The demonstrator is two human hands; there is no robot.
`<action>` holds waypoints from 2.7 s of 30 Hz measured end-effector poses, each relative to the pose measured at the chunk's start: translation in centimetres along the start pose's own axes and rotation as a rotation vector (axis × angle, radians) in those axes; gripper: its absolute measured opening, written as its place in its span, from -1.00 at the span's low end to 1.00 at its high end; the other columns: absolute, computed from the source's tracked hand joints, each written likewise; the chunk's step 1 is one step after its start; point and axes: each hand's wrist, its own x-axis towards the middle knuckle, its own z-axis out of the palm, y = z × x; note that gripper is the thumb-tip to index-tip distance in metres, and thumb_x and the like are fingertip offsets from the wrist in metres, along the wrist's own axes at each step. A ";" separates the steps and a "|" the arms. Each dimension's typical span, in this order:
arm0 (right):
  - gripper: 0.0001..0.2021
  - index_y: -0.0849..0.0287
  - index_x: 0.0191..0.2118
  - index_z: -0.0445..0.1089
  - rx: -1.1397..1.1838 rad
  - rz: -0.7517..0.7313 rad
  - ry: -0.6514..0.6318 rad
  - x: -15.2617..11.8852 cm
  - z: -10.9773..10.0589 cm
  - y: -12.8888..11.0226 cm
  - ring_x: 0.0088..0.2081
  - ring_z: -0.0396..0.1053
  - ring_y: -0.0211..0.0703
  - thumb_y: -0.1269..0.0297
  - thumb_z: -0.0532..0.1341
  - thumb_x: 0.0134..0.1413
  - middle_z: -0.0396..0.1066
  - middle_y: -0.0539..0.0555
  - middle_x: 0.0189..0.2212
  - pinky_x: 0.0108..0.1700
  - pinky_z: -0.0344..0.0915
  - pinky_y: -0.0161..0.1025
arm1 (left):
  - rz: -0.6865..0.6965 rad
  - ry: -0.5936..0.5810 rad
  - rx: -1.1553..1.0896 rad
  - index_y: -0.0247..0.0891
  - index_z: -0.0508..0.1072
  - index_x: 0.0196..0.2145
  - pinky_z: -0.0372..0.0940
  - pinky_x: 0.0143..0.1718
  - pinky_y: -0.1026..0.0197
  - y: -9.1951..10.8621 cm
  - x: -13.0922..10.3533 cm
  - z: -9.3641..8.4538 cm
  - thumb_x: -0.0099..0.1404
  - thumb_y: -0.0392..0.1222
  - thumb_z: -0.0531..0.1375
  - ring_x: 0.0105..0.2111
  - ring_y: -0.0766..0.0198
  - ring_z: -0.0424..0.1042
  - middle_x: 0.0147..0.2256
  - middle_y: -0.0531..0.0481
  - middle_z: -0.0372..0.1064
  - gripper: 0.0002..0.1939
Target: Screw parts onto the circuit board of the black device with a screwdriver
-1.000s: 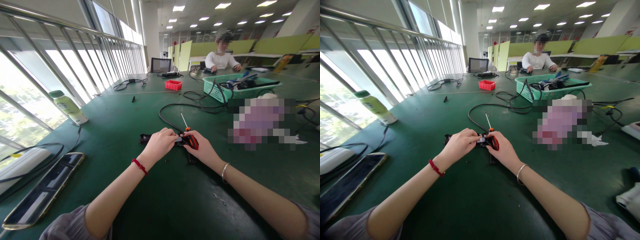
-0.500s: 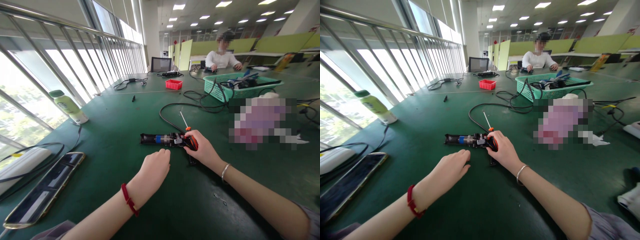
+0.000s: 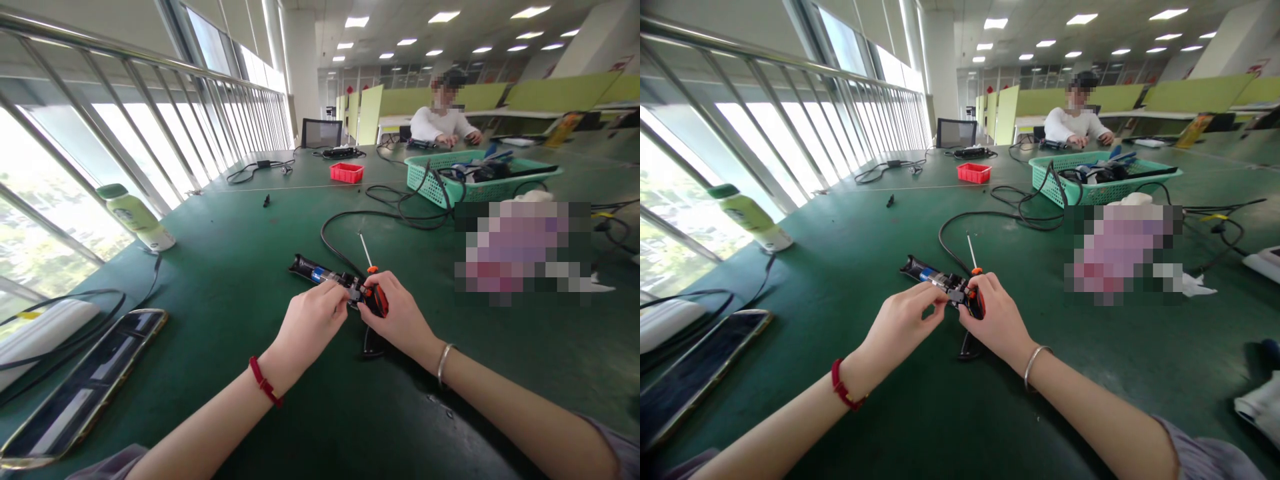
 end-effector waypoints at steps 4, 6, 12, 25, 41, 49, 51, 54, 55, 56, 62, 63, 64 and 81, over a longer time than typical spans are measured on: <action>-0.84 0.11 -0.27 0.19 0.072 -0.022 -0.006 0.2 -0.4 0.2 -0.28 0.33 -0.14 0.43 0.10 -0.03 0.29 0.06 -0.31 -0.20 0.31 -0.20 | 0.111 0.145 -0.121 -0.26 0.40 -0.33 0.34 -0.28 0.28 -0.5 -0.1 1.3 0.23 -0.38 0.04 -0.29 0.31 0.39 -0.29 -0.02 0.39 -0.84; -0.84 0.11 -0.27 0.19 0.095 -0.021 -0.007 0.3 -0.5 0.4 -0.29 0.32 -0.14 0.45 0.09 -0.02 0.30 0.05 -0.32 -0.22 0.30 -0.20 | 0.128 0.185 -0.185 -0.25 0.39 -0.30 0.34 -0.27 0.27 -0.7 -0.1 2.0 0.23 -0.37 0.04 -0.28 0.31 0.39 -0.30 -0.01 0.39 -0.85; -0.83 0.11 -0.26 0.19 0.138 -0.011 -0.014 0.4 -0.3 0.7 -0.30 0.32 -0.15 0.45 0.09 -0.03 0.29 0.05 -0.32 -0.22 0.29 -0.20 | 0.113 0.221 -0.197 -0.27 0.32 -0.26 0.36 -0.29 0.24 -0.7 0.3 3.2 0.25 -0.34 0.05 -0.32 0.31 0.40 -0.33 0.00 0.39 -0.89; -0.83 0.12 -0.27 0.20 0.170 -0.012 -0.008 0.4 -0.1 0.9 -0.27 0.31 -0.14 0.46 0.09 -0.04 0.29 0.06 -0.31 -0.18 0.28 -0.17 | 0.214 0.214 -0.077 -0.28 0.32 -0.18 0.37 -0.29 0.21 -0.8 0.5 3.5 0.28 -0.37 0.01 -0.31 0.28 0.41 -0.32 -0.03 0.40 -0.83; -0.46 0.18 0.01 0.09 0.156 0.049 0.120 -0.3 0.3 1.1 -0.20 0.30 -0.06 0.45 0.19 -0.19 0.20 0.16 -0.13 -0.12 0.29 -0.07 | 0.505 0.247 0.326 -0.37 0.33 -0.04 0.37 -0.12 0.15 -1.0 -0.1 2.9 0.34 -0.41 -0.04 -0.10 0.20 0.40 -0.14 -0.10 0.46 -0.72; -0.80 0.14 -0.13 0.25 0.220 0.073 0.237 -0.6 -2.6 0.3 -0.47 0.23 -0.26 0.30 0.09 0.09 0.27 0.02 -0.37 -0.36 0.26 -0.21 | 0.249 0.140 0.176 -0.23 0.09 0.19 -0.08 0.23 -0.09 -4.0 0.5 1.8 0.32 -0.11 0.02 0.21 0.12 0.04 0.22 -0.12 0.03 -0.50; -0.80 0.12 -0.12 0.28 0.328 0.048 0.230 -0.9 -3.1 -0.3 -0.52 0.21 -0.32 0.28 0.07 0.13 0.30 0.05 -0.29 -0.44 0.23 -0.26 | 0.223 0.046 0.195 -0.23 -0.03 0.24 -0.17 0.25 -0.13 -4.8 0.6 2.1 0.33 -0.05 0.00 0.25 0.09 -0.09 0.25 -0.12 -0.05 -0.42; -0.85 0.11 -0.18 0.29 0.478 0.041 0.341 -1.4 -3.5 -1.0 -0.54 0.19 -0.36 0.25 0.08 0.14 0.29 0.06 -0.23 -0.51 0.18 -0.31 | 0.209 -0.028 0.221 -0.29 -0.06 0.25 -0.20 0.25 -0.08 -5.3 0.8 2.8 0.35 -0.06 -0.03 0.23 0.11 -0.06 0.21 -0.14 0.04 -0.42; -0.88 0.11 -0.22 0.29 0.512 0.048 0.360 -1.6 -3.7 -1.2 -0.54 0.19 -0.36 0.25 0.09 0.13 0.29 0.04 -0.28 -0.52 0.17 -0.31 | 0.199 -0.031 0.230 -0.30 -0.02 0.23 -0.18 0.25 -0.06 -5.3 0.9 2.9 0.35 -0.08 -0.02 0.21 0.12 -0.01 0.17 -0.14 0.10 -0.44; -0.90 0.12 -0.25 0.27 0.539 0.058 0.362 -1.8 -3.8 -1.3 -0.53 0.20 -0.35 0.26 0.11 0.12 0.28 0.02 -0.33 -0.53 0.17 -0.32 | 0.187 -0.027 0.239 -0.30 0.03 0.21 -0.15 0.24 -0.04 -5.2 1.0 3.0 0.34 -0.08 0.00 0.18 0.12 0.06 0.13 -0.14 0.16 -0.47; -0.90 0.14 -0.25 0.31 0.529 0.099 0.245 -2.1 -4.8 -1.5 -0.50 0.28 -0.33 0.37 0.18 0.06 0.29 -0.02 -0.41 -0.50 0.22 -0.32 | 0.033 0.068 0.312 -0.28 0.29 0.02 0.16 -0.07 -0.02 -3.9 0.7 2.8 0.22 0.07 0.13 -0.11 0.05 0.25 -0.14 -0.13 0.33 -0.50; -0.89 0.13 -0.25 0.32 0.531 0.094 0.234 -2.1 -4.9 -1.5 -0.51 0.28 -0.33 0.38 0.18 0.06 0.29 -0.02 -0.42 -0.50 0.23 -0.32 | 0.008 0.073 0.312 -0.29 0.31 -0.03 0.18 -0.12 0.00 -3.7 0.6 2.8 0.20 0.11 0.14 -0.15 0.05 0.26 -0.18 -0.13 0.33 -0.50; -0.89 0.13 -0.24 0.33 0.544 0.089 0.227 -2.1 -4.9 -1.4 -0.52 0.28 -0.34 0.38 0.18 0.06 0.29 -0.03 -0.43 -0.51 0.24 -0.33 | -0.011 0.072 0.306 -0.30 0.33 -0.07 0.19 -0.16 0.02 -3.6 0.5 2.8 0.18 0.13 0.15 -0.18 0.05 0.26 -0.21 -0.12 0.33 -0.50; -0.93 0.12 -0.39 0.32 0.571 0.094 0.340 -2.0 -5.8 -1.5 -0.70 0.14 -0.34 0.29 0.14 0.09 0.20 -0.09 -0.68 -0.70 0.02 -0.33 | -0.006 0.032 0.153 -0.24 0.29 -0.10 0.23 -0.19 0.06 -4.4 0.7 2.8 0.18 0.18 0.12 -0.23 0.13 0.35 -0.23 -0.03 0.37 -0.52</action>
